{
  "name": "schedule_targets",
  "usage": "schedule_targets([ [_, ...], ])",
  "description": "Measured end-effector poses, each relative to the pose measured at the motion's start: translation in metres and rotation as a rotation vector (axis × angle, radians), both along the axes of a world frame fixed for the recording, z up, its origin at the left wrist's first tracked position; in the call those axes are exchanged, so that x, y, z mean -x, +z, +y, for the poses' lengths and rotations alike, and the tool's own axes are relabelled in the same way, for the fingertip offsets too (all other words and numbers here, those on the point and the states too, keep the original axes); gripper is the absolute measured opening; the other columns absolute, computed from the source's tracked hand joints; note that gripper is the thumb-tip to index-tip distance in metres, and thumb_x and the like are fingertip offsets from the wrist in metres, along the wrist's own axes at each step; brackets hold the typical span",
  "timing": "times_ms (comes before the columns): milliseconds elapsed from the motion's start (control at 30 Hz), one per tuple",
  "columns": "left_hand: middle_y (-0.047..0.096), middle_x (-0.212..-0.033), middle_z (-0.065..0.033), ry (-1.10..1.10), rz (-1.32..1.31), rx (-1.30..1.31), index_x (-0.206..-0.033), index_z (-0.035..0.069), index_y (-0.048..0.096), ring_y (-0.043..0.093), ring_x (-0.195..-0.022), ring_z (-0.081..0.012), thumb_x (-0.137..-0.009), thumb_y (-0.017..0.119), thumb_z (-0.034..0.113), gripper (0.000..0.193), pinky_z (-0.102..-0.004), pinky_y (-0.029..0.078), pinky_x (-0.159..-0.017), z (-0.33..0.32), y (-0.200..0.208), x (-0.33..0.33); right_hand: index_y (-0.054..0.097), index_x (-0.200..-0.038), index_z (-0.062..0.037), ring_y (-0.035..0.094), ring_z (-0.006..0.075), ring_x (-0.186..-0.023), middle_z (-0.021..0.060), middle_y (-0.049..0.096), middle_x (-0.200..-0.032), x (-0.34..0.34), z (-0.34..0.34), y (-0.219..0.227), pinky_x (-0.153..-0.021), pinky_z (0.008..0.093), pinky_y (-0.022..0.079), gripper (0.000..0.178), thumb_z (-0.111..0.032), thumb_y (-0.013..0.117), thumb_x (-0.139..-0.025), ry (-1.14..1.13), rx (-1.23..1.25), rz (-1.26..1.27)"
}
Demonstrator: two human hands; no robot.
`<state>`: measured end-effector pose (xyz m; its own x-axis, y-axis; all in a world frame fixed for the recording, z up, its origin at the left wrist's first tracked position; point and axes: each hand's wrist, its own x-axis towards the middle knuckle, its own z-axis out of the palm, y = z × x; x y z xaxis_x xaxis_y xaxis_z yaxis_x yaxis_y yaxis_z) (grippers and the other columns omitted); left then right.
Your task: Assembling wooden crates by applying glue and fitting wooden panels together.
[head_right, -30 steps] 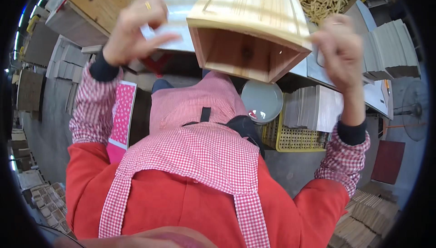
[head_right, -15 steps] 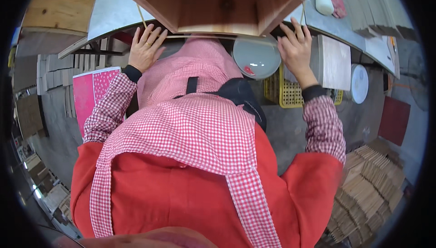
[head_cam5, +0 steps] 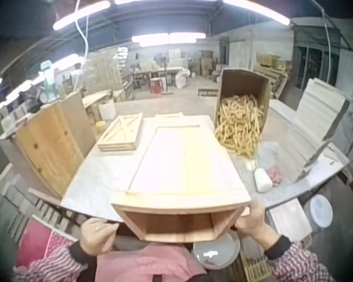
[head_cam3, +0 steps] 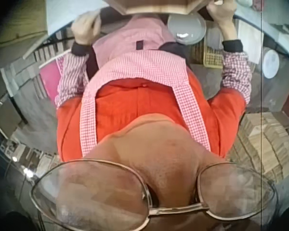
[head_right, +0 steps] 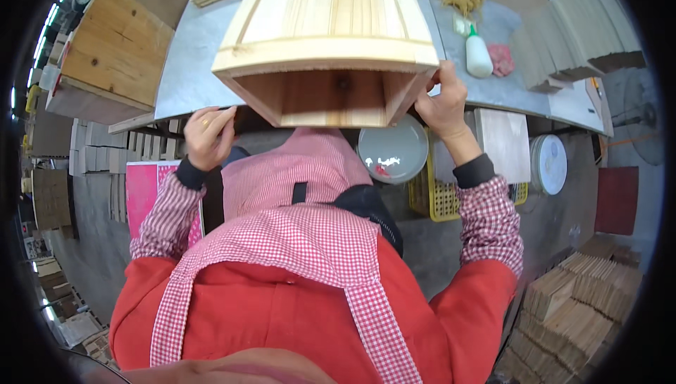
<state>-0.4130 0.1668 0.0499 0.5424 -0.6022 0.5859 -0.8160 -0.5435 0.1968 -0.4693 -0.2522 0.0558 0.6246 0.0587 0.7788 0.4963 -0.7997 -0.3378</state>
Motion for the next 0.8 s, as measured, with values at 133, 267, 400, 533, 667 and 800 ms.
schedule_targets([
  [133,0.066,-0.1,-0.0042,-0.192,-0.418,0.039,-0.107,0.009,0.067,0.063,-0.087,-0.0203,-0.073,0.068,0.005,0.034,-0.038,0.045,-0.089,-0.09,0.114,0.011,0.062,-0.094,0.0009,0.064,0.0294,-0.074,0.0137,0.065,-0.085,-0.004,0.003,0.028,-0.069,0.0346,0.05,0.026,0.004,0.061,-0.069,0.078,-0.179,0.207],
  [267,0.048,-0.133,-0.0077,-0.442,-0.317,-0.137,-0.12,0.016,0.056,0.042,-0.126,-0.0257,-0.078,0.063,0.021,0.043,-0.0429,0.038,-0.1,-0.192,0.142,-0.008,0.062,-0.09,0.0022,0.064,0.0263,-0.075,0.0143,0.065,-0.084,-0.009,-0.01,0.045,-0.069,0.0335,0.049,0.018,0.004,0.059,-0.072,0.236,-0.09,0.325],
  [400,0.045,-0.136,-0.0102,-0.452,-0.268,-0.138,-0.117,0.013,0.052,0.036,-0.132,-0.0289,-0.08,0.06,0.02,0.038,-0.0442,0.037,-0.101,-0.22,0.132,-0.02,0.062,-0.088,0.0026,0.064,0.0244,-0.074,0.0137,0.065,-0.081,-0.029,-0.031,0.064,-0.067,0.0327,0.049,0.014,0.003,0.057,-0.075,0.23,-0.024,0.387],
  [533,0.049,-0.129,-0.0095,-0.477,-0.194,-0.211,-0.11,0.011,0.052,0.038,-0.131,-0.0287,-0.083,0.055,0.017,0.028,-0.0445,0.039,-0.1,-0.22,0.127,-0.017,0.062,-0.085,0.0025,0.06,0.019,-0.069,0.0107,0.062,-0.072,-0.081,-0.04,0.086,-0.064,0.0318,0.047,0.007,-0.001,0.057,-0.081,0.087,-0.074,0.391],
  [667,0.051,-0.123,-0.0081,-0.577,-0.077,-0.191,-0.111,0.01,0.053,0.039,-0.13,-0.0279,-0.084,0.053,0.016,0.027,-0.0442,0.04,-0.1,-0.227,0.134,-0.007,0.062,-0.086,0.0019,0.056,0.014,-0.063,0.007,0.059,-0.068,-0.168,-0.068,0.074,-0.059,0.028,0.045,0.008,-0.005,0.057,-0.086,0.001,-0.099,0.371],
  [800,0.053,-0.118,-0.0069,-0.574,0.025,-0.219,-0.109,0.009,0.054,0.041,-0.128,-0.0269,-0.085,0.052,0.015,0.026,-0.0435,0.041,-0.098,-0.23,0.136,-0.011,0.063,-0.089,0.0017,0.054,0.0088,-0.063,0.0029,0.061,-0.07,-0.193,-0.067,0.018,-0.058,0.023,0.044,0.011,-0.008,0.057,-0.088,0.075,-0.403,0.403],
])
